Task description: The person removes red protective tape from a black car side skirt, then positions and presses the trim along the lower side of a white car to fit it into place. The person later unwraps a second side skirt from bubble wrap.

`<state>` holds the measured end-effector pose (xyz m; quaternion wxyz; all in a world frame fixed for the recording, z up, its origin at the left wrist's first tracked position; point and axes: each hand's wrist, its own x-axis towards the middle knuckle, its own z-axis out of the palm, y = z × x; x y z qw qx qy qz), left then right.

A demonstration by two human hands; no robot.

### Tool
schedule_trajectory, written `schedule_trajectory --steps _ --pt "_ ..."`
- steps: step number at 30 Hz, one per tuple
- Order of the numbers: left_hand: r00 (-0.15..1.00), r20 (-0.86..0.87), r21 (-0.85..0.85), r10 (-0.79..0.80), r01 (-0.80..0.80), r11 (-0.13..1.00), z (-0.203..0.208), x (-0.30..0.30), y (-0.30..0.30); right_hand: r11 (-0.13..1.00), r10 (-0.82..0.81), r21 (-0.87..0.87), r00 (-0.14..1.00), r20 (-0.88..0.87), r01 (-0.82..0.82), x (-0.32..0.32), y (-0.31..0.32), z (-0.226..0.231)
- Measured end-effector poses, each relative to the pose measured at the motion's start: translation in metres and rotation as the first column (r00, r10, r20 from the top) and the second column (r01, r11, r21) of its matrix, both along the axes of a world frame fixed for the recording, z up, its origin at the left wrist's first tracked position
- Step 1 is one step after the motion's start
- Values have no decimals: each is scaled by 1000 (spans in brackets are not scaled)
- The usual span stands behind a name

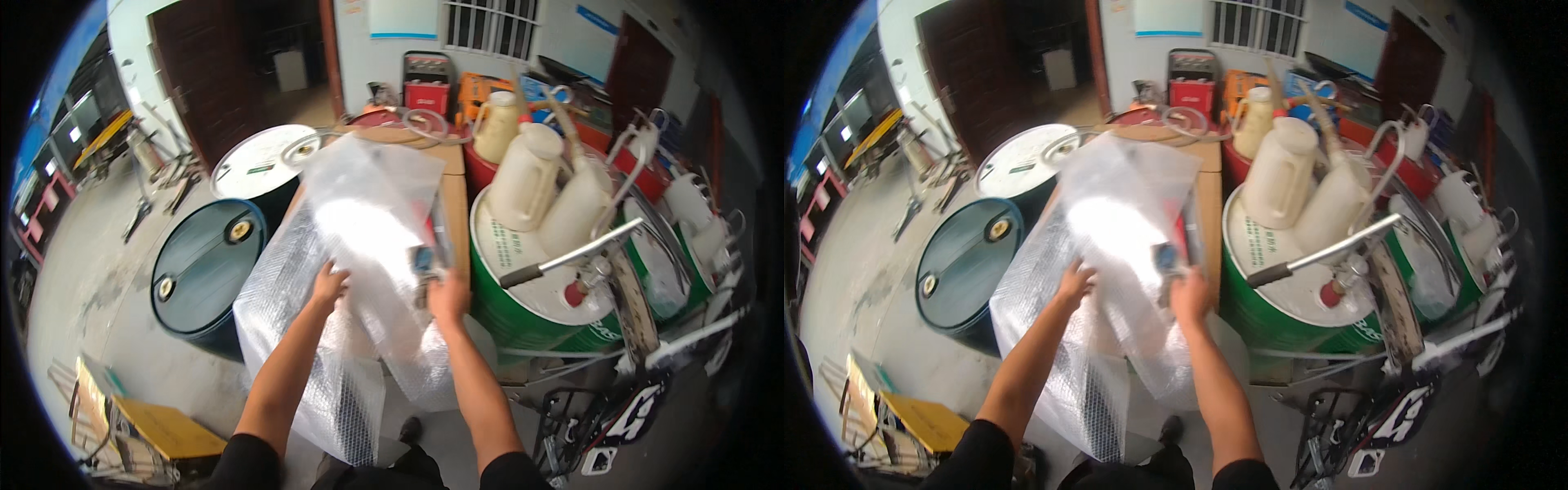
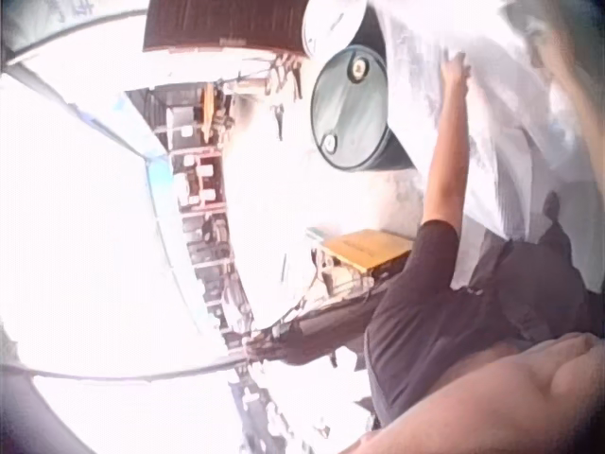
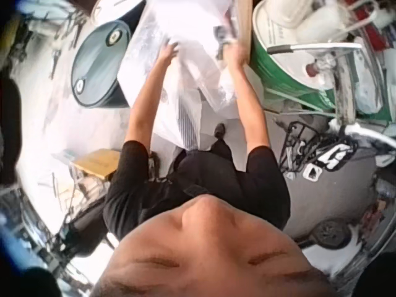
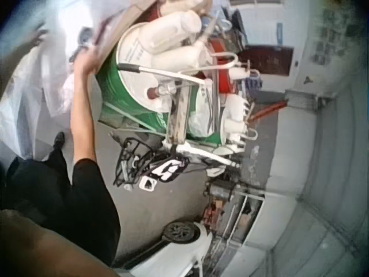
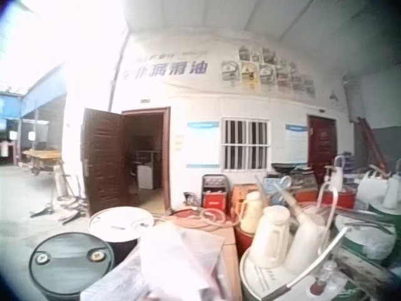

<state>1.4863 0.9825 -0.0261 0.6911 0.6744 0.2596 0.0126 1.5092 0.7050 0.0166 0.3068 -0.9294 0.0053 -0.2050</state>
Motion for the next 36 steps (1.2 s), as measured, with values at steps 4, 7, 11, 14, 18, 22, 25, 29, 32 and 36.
schedule_trajectory --steps 4,7,11,14,18,22,25,29,32,36 --pt "921 326 54 -215 209 976 40 62 -67 941 -203 247 970 -136 232 12 -45 -23" --pt "911 318 395 -264 126 910 39 77 -89 989 -110 65 963 -246 130 25 -44 -21" --pt "991 115 845 -74 -59 531 4 35 -36 999 -50 -32 949 -312 42 55 -41 -6" --pt "956 -289 819 50 220 530 -21 -24 6 997 -69 -67 930 -360 48 69 -52 -10" --pt "929 -369 832 -31 345 434 -23 -63 -1 980 157 -59 924 -348 -189 48 -52 -15" --pt "983 -178 961 -40 183 207 -28 -70 -1 979 81 -180 994 -78 -94 30 -27 -11" --pt "993 -85 989 -76 93 112 -24 -65 5 928 373 -65 916 145 -367 17 12 -15" --pt "957 -134 968 -256 71 -241 -37 -68 14 542 820 -185 564 -98 -820 -34 134 -35" --pt "858 -335 927 -389 226 -300 -12 -87 47 546 678 -308 627 -382 -779 -47 167 -34" --pt "788 -364 930 -495 284 -232 19 -100 87 548 610 -367 659 -440 -752 -45 190 -30"
